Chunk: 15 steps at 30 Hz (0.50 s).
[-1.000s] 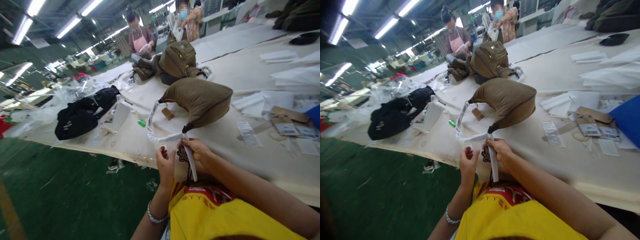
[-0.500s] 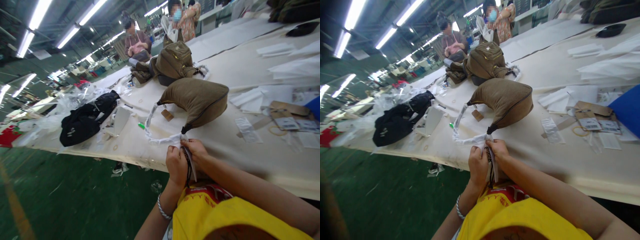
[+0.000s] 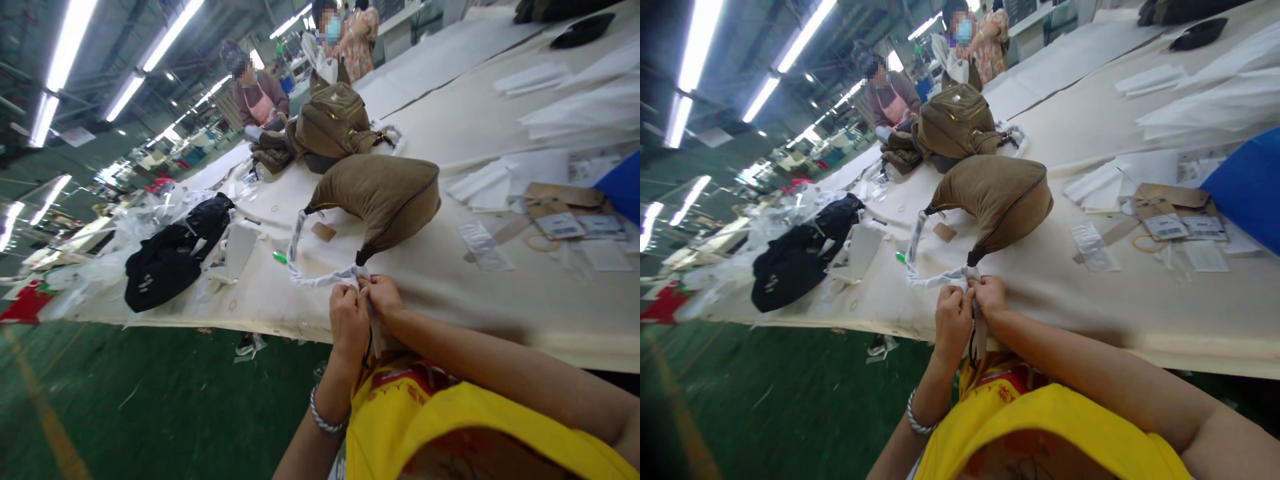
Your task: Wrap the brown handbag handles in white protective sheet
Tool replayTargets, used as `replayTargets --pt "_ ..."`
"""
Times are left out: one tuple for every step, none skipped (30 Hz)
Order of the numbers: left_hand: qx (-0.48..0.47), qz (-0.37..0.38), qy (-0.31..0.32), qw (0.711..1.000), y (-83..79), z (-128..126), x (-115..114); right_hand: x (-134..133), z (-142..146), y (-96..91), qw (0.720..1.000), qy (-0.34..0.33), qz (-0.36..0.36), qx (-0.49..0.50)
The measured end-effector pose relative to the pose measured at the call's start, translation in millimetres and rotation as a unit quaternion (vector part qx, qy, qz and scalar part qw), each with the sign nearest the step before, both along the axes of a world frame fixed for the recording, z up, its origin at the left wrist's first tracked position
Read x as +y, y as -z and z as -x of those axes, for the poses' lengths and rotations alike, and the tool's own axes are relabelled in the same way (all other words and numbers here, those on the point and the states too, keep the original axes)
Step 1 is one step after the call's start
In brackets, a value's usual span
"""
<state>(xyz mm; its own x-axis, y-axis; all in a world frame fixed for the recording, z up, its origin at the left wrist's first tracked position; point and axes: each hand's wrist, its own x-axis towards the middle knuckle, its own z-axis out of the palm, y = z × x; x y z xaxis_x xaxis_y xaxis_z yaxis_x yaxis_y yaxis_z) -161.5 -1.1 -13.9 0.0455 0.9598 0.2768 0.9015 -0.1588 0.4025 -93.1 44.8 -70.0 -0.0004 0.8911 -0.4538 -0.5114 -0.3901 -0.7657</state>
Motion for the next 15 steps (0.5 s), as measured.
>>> replayTargets --pt "-0.030 -0.008 -0.006 1.000 2.9 1 0 0 0 -0.2 1.000 0.001 0.002 0.008" --pt "-0.057 -0.010 -0.006 0.998 6.1 1 0 0 0 -0.7 1.000 0.001 0.003 0.016" --pt "-0.083 -0.005 -0.002 0.997 9.3 2 -1 0 0 -1.5 1.000 0.001 0.005 0.025" --pt "-0.109 0.006 0.004 0.994 12.4 2 -2 0 -1 -2.5 0.999 0.000 0.007 0.032" --pt "-0.131 0.019 0.008 0.991 15.4 2 -3 -1 -2 -3.7 0.999 -0.002 0.009 0.040" --pt "-0.150 0.027 0.009 0.988 18.1 1 -5 -1 -2 -5.0 0.999 -0.004 0.011 0.047" --pt "-0.165 0.030 0.005 0.986 20.3 1 -6 -1 -3 -6.3 0.998 -0.008 0.015 0.053" --pt "-0.178 0.027 -0.003 0.984 22.0 -1 -7 -1 -3 -7.5 0.998 -0.011 0.018 0.058" --pt "-0.189 0.019 -0.011 0.982 23.1 -2 -8 -2 -3 -8.8 0.998 -0.015 0.022 0.062" --pt "-0.200 0.012 -0.016 0.980 23.6 -3 -9 -2 -3 -10.2 0.997 -0.019 0.026 0.064" --pt "-0.211 0.007 -0.018 0.977 23.5 -4 -9 -2 -3 -11.7 0.997 -0.025 0.029 0.066" --pt "-0.220 0.004 -0.017 0.975 22.9 -5 -9 -3 -3 -13.3 0.997 -0.032 0.031 0.067" --pt "-0.227 0.002 -0.016 0.974 22.1 -5 -8 -3 -4 -15.2 0.996 -0.041 0.032 0.067" --pt "-0.233 0.002 -0.016 0.972 21.3 -4 -7 -3 -5 -17.2 0.996 -0.054 0.033 0.066" --pt "-0.239 0.004 -0.017 0.971 20.6 -2 -7 -3 -7 -19.4 0.995 -0.071 0.032 0.063"
